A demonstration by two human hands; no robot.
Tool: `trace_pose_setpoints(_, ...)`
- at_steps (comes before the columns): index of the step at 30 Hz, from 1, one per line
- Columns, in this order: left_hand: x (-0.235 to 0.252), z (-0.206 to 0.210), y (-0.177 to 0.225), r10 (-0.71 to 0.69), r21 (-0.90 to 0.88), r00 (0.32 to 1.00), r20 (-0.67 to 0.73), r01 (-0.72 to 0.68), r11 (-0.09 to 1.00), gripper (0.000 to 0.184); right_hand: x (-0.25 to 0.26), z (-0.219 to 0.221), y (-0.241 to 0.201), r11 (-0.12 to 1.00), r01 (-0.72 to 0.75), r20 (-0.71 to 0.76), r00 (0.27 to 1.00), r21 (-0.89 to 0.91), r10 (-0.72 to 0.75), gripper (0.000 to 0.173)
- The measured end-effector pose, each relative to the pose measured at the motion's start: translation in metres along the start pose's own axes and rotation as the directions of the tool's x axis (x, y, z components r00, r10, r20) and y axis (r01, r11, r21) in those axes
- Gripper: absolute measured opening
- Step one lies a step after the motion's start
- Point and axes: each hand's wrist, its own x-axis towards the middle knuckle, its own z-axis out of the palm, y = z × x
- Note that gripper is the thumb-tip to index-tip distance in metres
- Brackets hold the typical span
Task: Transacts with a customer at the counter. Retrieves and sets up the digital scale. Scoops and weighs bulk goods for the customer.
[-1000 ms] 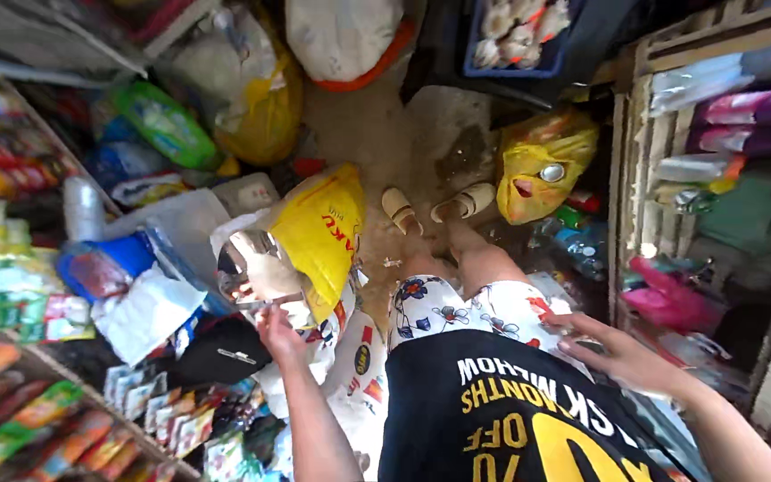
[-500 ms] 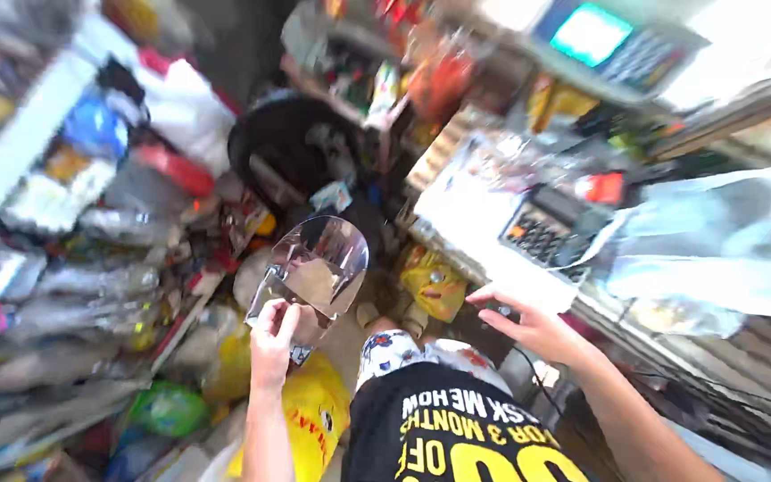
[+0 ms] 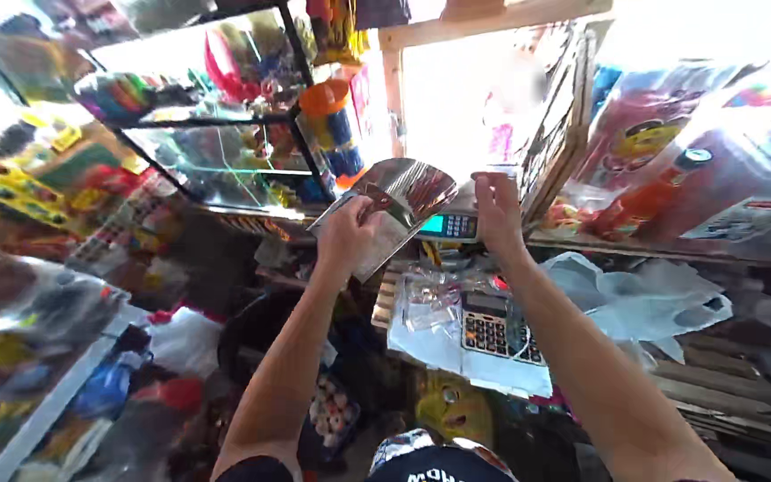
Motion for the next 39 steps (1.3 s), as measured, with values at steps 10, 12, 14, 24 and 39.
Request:
trace_pose_setpoints(10, 0.142, 0.010, 0.008, -0.002, 0.131, 0.983, 0.184, -0.022, 0.991, 0.032, 0.126, 0.035, 0.006, 0.928, -0.316, -0.135, 0.946, -0.198, 0.294, 0.072)
trace_pose_setpoints(12, 0.154, 0.003, 0.008, 0.035, 0.177, 0.977, 0.209, -0.073, 0.981, 0.031, 0.126, 0.037, 0.012, 0.980, -0.197, -0.174, 0.967, -0.032, 0.189, 0.069)
trace_pose_setpoints(14, 0.165, -0.002, 0.010, 0.074, 0.213, 0.969, 0.238, -0.126, 0.969, 0.031, 0.125, 0.037, 0.016, 0.978, -0.158, -0.121, 0.977, 0.132, 0.175, 0.074)
trace_pose_setpoints(24, 0.183, -0.001, 0.018, 0.060, 0.290, 0.955, 0.289, -0.147, 0.946, 0.028, 0.119, 0.027, 0.010, 0.971, -0.193, 0.056, 0.981, 0.142, 0.187, 0.083)
trace_pose_setpoints(39, 0.180, 0.001, 0.013, -0.008, 0.243, 0.976, 0.220, -0.047, 0.969, 0.032, -0.007, -0.023, -0.054, 0.968, -0.155, 0.078, 0.987, 0.199, 0.142, 0.075)
